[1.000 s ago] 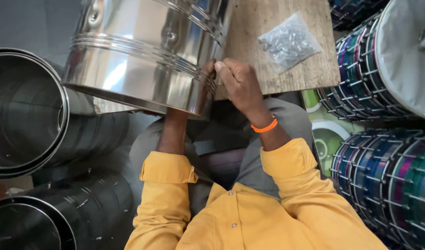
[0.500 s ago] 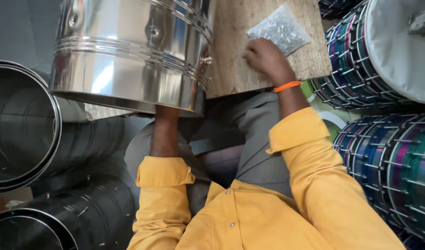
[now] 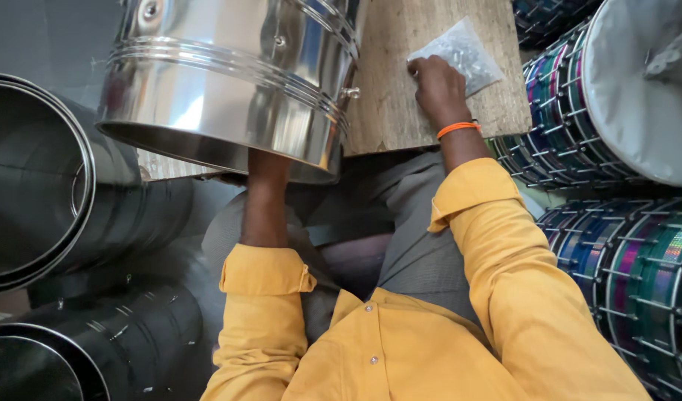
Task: The person inserts and tightens metal lugs into pre-drilled holes on a shiny metal drum shell. They pick up each lug from a plastic bag, place it into a hole, and rotate it to secure it.
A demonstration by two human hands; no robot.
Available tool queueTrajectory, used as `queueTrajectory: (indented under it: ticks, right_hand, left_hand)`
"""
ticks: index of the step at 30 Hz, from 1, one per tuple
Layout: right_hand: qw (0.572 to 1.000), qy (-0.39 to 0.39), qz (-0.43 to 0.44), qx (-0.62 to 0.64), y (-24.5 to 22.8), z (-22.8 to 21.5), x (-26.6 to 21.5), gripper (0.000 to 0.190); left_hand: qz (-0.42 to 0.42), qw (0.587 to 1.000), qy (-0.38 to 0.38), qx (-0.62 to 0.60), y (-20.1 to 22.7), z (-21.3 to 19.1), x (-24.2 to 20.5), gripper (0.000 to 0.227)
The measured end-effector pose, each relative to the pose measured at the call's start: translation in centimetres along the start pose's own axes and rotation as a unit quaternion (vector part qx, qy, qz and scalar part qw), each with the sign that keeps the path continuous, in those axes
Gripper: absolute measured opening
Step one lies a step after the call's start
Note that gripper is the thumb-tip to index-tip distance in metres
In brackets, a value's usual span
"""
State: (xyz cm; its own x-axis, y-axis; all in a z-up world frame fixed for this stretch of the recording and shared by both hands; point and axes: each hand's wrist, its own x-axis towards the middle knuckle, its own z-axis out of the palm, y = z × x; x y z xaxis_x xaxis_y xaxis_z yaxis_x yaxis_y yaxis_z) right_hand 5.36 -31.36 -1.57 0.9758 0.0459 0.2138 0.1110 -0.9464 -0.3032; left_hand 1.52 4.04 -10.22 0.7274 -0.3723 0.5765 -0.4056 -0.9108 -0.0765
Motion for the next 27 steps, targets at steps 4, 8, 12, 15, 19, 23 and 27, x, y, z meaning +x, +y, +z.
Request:
queueTrajectory:
  ticks: [4,8,12,15,19,23,27]
  right_hand:
    - [1.000,0.012,-0.024,-0.004,0.5,0.4,0.0,0.021]
    - [0.998,0.023,-0.025,0.047,0.5,0.3,-0.1,0.013]
    - [0.997,-0.007,0.021,0.079,-0.3,-0.5,0.0,0.015]
    - [0.990,-0.030,0.080,0.114,-0.3,-0.9,-0.1,0.019]
    - [0.995,0.016,0.081,0.054,0.1,-0.5,-0.4,0.017]
    - [0.998,0.011,0.061,0.011,-0.4,0.1,-0.1,0.020]
    - [0.998,0.006,0.068,-0.001,-1.2,0.4,0.3,0.020]
  left_hand:
    - [-0.068,0.982,0.041,-0.170,0.6,-1.6,0.8,0.040]
    - [-0.154,0.936,0.047,-0.314,0.1,-1.9,1.4,0.035]
    - [-0.160,0.948,0.013,-0.276,-0.9,-1.1,0.8,0.030]
    - [-0.126,0.981,-0.015,-0.146,-1.6,-0.2,0.4,0.026]
    - [-0.101,0.991,-0.029,-0.083,-2.1,0.4,-0.4,0.028]
    - [-0.075,0.988,0.044,-0.126,-1.9,0.1,0.0,0.033]
    - [-0.232,0.892,-0.003,-0.388,-1.7,-0.2,0.1,0.028]
